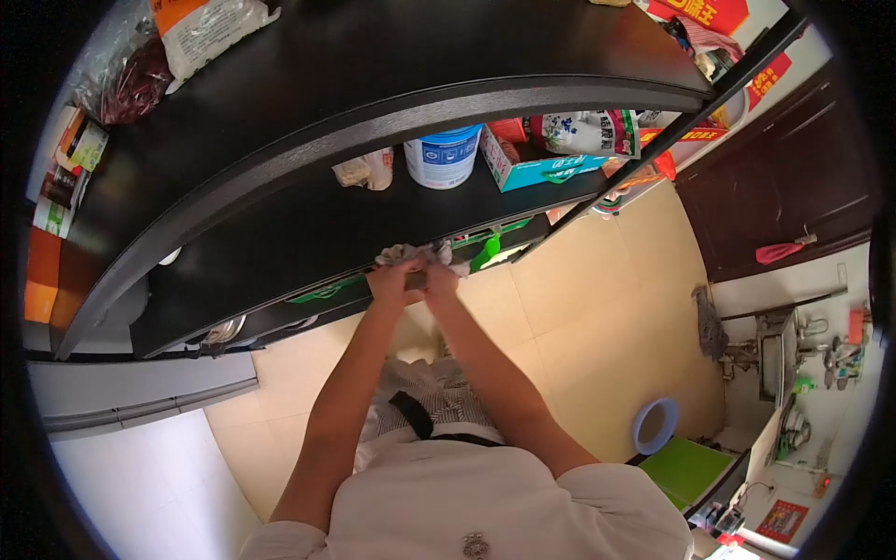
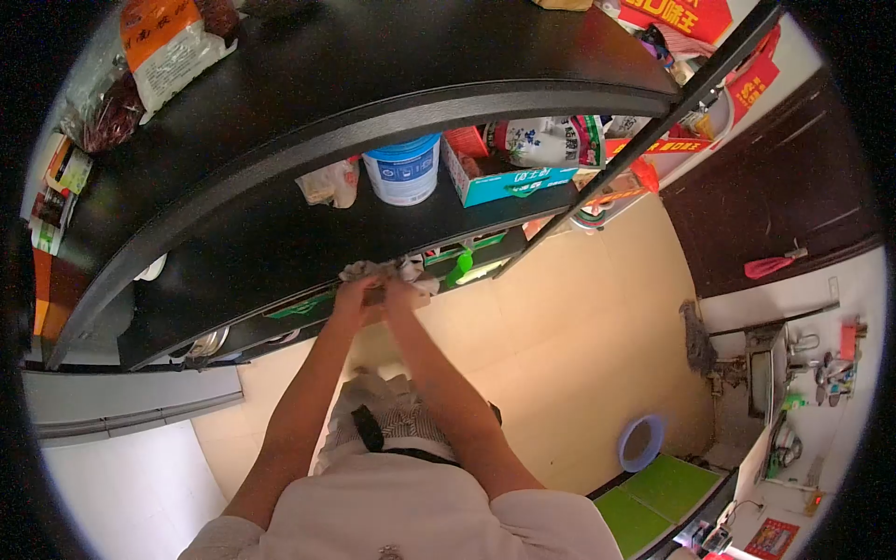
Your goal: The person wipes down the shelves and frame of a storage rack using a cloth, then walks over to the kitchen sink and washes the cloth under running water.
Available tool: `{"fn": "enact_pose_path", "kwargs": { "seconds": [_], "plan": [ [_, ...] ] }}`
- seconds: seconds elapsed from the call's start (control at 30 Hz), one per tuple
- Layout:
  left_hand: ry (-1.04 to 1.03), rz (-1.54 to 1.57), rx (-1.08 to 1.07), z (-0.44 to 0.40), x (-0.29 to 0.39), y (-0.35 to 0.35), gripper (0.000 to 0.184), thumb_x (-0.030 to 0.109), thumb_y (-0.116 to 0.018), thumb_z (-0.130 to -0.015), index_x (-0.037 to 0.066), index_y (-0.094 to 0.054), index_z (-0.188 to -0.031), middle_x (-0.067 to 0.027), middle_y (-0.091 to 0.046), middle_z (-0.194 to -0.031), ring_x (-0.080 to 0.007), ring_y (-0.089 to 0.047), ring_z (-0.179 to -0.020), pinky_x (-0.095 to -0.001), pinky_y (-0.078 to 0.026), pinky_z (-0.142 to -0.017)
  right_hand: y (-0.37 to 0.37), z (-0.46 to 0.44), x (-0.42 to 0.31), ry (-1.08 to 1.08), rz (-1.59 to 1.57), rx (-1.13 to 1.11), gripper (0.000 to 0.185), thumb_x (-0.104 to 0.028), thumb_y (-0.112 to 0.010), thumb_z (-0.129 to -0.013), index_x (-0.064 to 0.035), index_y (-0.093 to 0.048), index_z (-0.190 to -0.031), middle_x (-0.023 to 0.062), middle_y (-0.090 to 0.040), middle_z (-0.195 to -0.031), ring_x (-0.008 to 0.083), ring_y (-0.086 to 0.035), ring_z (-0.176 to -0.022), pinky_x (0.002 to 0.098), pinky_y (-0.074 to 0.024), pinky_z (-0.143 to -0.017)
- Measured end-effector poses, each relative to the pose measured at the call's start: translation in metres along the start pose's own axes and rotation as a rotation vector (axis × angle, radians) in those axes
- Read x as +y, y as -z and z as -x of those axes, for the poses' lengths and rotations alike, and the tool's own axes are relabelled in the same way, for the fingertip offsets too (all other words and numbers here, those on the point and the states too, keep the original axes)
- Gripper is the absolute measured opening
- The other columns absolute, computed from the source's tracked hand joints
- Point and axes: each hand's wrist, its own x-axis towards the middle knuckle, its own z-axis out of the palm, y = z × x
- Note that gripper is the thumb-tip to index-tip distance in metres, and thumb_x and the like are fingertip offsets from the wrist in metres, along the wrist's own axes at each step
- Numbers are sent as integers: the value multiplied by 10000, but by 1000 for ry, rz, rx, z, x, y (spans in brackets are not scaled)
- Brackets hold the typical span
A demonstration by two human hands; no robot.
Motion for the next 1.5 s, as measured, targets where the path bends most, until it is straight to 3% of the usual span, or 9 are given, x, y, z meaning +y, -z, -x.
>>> {"fn": "enact_pose_path", "kwargs": {
  "seconds": [0.03,0.13,0.27,0.5,0.9,1.1,1.17,1.4,1.5],
  "plan": [
    [-311,-345,-33,-6,-26,29,319,78,-712,-722,-4,-611,-1013,-91,-638,-909,-189,-632,-782,-294,-507,-650,-9,6,14,39,-12,16,250,44,-575,-777,-16,-512,-1012,102,-567,-880,215,-600,-767,343,-511,-578],
    [-82,-91,34,8,-4,66,269,82,-682,-745,-11,-617,-989,-96,-645,-895,-203,-639,-764,-316,-521,-615,-43,43,50,62,513,-15,663,-120,-688,-733,10,-389,-1311,149,-615,-1037,280,-592,-974,348,-509,-763],
    [178,339,205,49,53,71,143,97,-595,-811,5,-636,-913,-103,-648,-854,-214,-641,-745,-329,-534,-597,-67,101,28,-190,-70,-295,123,-4,-577,-802,-24,-570,-923,92,-596,-873,180,-608,-714,302,-514,-543],
    [230,36,238,3,3,19,218,125,-647,-751,21,-605,-938,-83,-622,-892,-179,-611,-731,-292,-488,-578,-22,65,-56,-471,-192,-420,64,-48,-568,-821,-37,-579,-883,75,-603,-818,199,-613,-708,315,-520,-543],
    [301,118,76,-22,12,-230,188,143,-603,-833,28,-604,-981,-85,-625,-933,-194,-624,-754,-332,-502,-623,110,-36,-233,-453,-242,-312,167,-28,-479,-875,-2,-520,-1035,154,-582,-991,272,-625,-854,388,-560,-718],
    [329,98,-16,-23,28,-379,249,139,-660,-765,-5,-597,-958,-80,-612,-872,-201,-613,-738,-336,-489,-608,231,-178,-287,-566,-505,-836,144,-54,-489,-879,-14,-561,-997,134,-617,-929,259,-631,-846,385,-547,-725],
    [269,173,-86,-44,-7,-411,313,143,-717,-699,-29,-588,-926,-75,-602,-805,-191,-594,-676,-325,-470,-564,220,-105,-364,-340,-271,-198,112,-52,-517,-860,-21,-581,-946,118,-625,-873,232,-635,-792,350,-542,-653],
    [276,185,240,-7,27,-404,244,76,-696,-705,-31,-599,-901,-108,-621,-804,-203,-602,-616,-310,-458,-486,212,-96,-343,-135,-165,-335,95,-2,-540,-808,-28,-551,-899,84,-590,-788,218,-608,-644,292,-492,-475],
    [279,313,270,-22,-2,-352,178,34,-601,-799,-64,-581,-947,-116,-596,-787,-177,-526,-547,-299,-425,-459,213,-218,-176,679,405,-464,142,-9,-574,-793,-9,-547,-932,107,-593,-819,226,-616,-670,309,-485,-474]
  ]
}}
